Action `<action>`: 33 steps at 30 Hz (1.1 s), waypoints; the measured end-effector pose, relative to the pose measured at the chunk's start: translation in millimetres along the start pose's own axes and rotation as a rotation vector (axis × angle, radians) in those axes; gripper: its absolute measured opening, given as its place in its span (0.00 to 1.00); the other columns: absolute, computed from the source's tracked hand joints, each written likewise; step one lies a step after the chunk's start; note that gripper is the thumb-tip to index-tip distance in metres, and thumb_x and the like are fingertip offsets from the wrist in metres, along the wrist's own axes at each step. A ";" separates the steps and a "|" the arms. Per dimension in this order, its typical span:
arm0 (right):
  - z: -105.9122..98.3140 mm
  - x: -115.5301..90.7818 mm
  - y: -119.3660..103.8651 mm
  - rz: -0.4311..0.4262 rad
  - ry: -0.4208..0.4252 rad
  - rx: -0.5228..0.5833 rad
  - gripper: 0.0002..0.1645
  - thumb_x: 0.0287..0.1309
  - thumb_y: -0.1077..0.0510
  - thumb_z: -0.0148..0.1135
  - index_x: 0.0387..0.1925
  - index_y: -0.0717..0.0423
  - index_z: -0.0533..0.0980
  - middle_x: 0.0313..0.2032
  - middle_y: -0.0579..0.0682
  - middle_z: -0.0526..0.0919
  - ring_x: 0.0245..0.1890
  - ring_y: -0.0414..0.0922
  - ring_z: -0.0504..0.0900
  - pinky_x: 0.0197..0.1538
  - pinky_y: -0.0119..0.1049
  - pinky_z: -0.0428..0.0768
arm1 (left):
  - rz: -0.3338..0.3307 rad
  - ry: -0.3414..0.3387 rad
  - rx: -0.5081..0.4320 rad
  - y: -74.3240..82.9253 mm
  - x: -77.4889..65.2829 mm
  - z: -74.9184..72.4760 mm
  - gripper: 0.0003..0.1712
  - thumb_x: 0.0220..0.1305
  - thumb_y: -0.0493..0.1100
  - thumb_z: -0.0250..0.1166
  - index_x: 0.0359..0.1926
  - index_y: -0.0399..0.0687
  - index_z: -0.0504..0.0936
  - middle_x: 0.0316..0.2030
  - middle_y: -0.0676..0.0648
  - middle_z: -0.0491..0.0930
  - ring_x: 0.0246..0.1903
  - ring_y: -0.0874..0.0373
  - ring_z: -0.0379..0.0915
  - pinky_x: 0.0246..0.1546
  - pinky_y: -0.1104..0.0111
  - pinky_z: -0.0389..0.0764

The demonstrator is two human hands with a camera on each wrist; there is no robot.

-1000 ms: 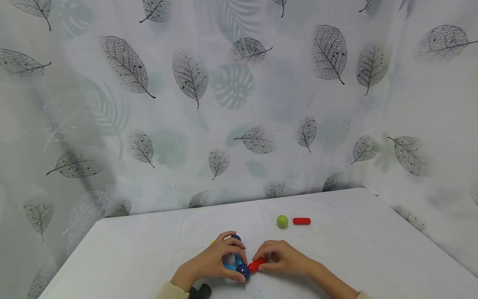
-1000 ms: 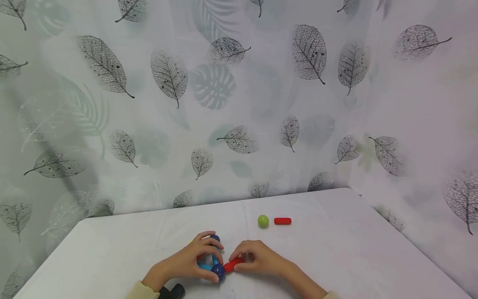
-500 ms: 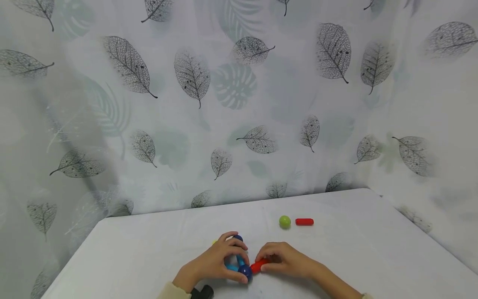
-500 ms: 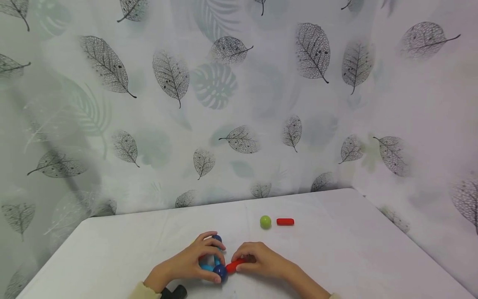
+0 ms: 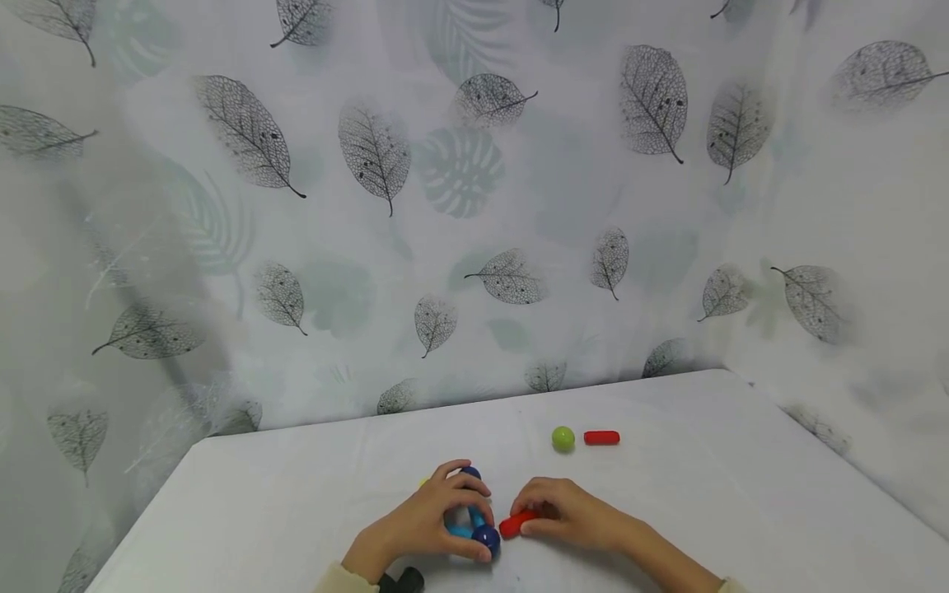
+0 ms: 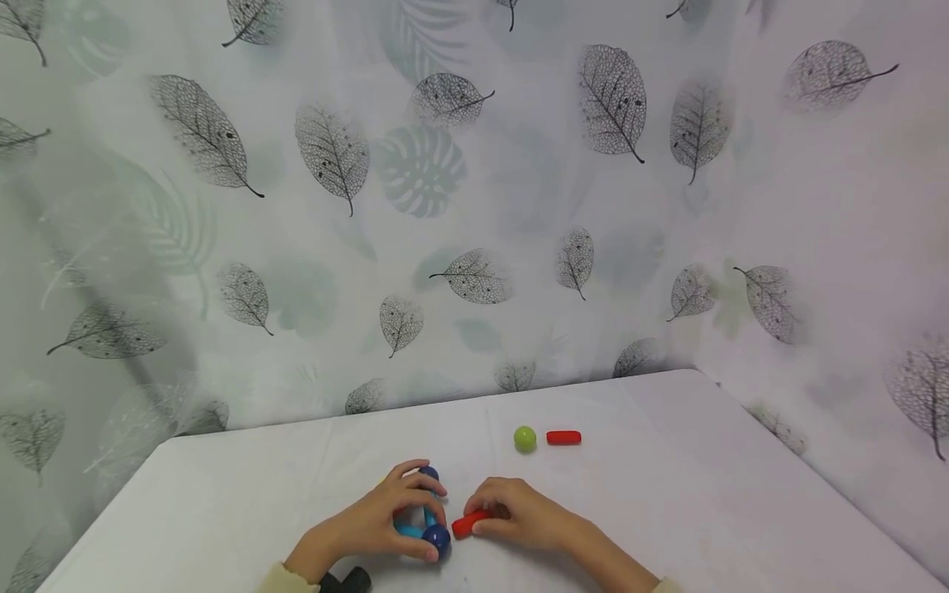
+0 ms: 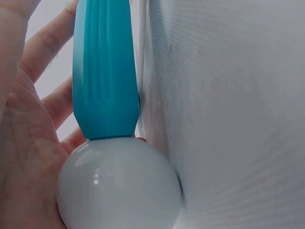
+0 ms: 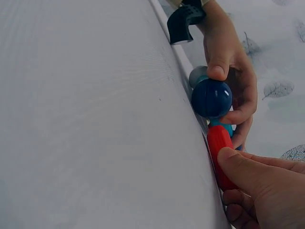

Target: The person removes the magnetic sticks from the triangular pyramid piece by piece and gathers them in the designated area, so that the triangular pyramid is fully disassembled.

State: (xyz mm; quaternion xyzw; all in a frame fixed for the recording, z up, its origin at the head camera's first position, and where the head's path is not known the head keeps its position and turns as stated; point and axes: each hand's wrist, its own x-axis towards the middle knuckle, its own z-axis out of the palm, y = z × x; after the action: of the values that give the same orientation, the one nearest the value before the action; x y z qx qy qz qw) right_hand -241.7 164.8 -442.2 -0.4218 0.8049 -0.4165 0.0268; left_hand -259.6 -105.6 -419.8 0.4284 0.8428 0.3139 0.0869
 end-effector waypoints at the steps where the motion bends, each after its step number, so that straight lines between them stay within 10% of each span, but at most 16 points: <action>1: -1.4 -0.7 0.3 0.004 0.009 -0.001 0.10 0.65 0.53 0.62 0.45 0.52 0.80 0.40 0.43 0.81 0.36 0.31 0.74 0.40 0.26 0.78 | -0.005 0.001 -0.001 0.1 0.0 -0.5 0.14 0.53 0.60 0.72 0.40 0.68 0.83 0.54 0.55 0.76 0.69 0.40 0.49 0.59 0.33 0.60; 33: -48.1 -55.3 24.2 0.033 0.251 -0.117 0.10 0.59 0.61 0.66 0.43 0.53 0.78 0.37 0.48 0.82 0.30 0.36 0.75 0.33 0.28 0.76 | 0.057 0.028 0.031 0.2 -4.3 -1.1 0.14 0.53 0.58 0.73 0.40 0.65 0.83 0.53 0.56 0.76 0.68 0.39 0.51 0.61 0.38 0.61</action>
State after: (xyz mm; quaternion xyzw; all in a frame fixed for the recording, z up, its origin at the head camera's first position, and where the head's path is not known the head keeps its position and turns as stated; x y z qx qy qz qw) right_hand -241.0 241.9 -444.6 -0.3539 0.8316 -0.4180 -0.0917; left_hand -257.3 -109.4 -419.4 0.4490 0.8362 0.3092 0.0594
